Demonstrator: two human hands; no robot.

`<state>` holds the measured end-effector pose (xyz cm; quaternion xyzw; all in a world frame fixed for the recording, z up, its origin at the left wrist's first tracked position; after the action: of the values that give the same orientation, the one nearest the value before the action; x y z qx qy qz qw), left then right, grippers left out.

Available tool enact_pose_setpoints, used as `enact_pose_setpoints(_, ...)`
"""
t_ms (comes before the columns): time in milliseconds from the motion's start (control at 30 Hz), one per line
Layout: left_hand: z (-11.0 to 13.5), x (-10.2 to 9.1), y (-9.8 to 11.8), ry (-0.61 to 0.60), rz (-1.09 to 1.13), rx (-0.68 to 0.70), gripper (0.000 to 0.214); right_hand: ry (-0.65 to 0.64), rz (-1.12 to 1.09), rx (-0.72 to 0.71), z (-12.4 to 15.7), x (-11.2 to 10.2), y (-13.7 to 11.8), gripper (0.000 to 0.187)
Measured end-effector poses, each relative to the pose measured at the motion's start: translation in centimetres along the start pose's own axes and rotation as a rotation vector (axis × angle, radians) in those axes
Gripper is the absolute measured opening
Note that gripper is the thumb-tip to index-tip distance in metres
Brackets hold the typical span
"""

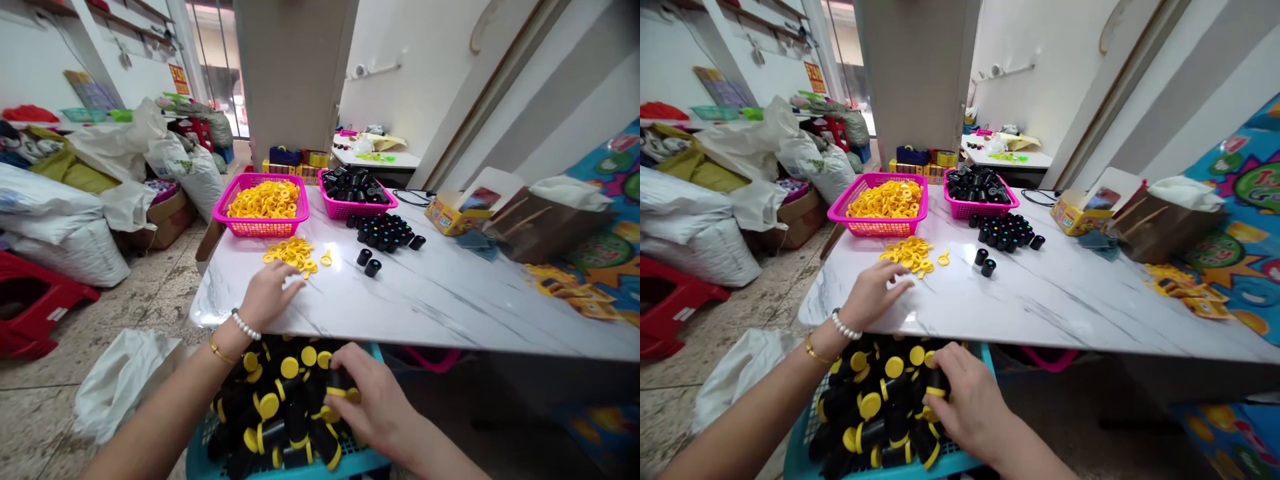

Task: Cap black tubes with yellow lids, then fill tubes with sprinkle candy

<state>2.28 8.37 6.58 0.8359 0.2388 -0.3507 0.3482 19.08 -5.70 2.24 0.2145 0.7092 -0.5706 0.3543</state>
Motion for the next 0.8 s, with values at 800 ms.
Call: enact_pose_setpoints(800, -5.5, 11.8, 6.6, -0.220, 0.476, -0.213, 0.029, 0.265, -0.741, 0.429, -8.5, -10.9, 12.6, 0.033)
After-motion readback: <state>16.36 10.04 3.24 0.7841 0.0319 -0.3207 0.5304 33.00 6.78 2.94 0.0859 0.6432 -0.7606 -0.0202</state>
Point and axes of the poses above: each hand's wrist, its own z-axis away from the middle knuckle, its own x-axis out of the palm, y = z × x, the point moved 6 cm from there along -z, towards the middle knuckle, and after that the axes turned 8 degrees about x, right-handed, at the moved point
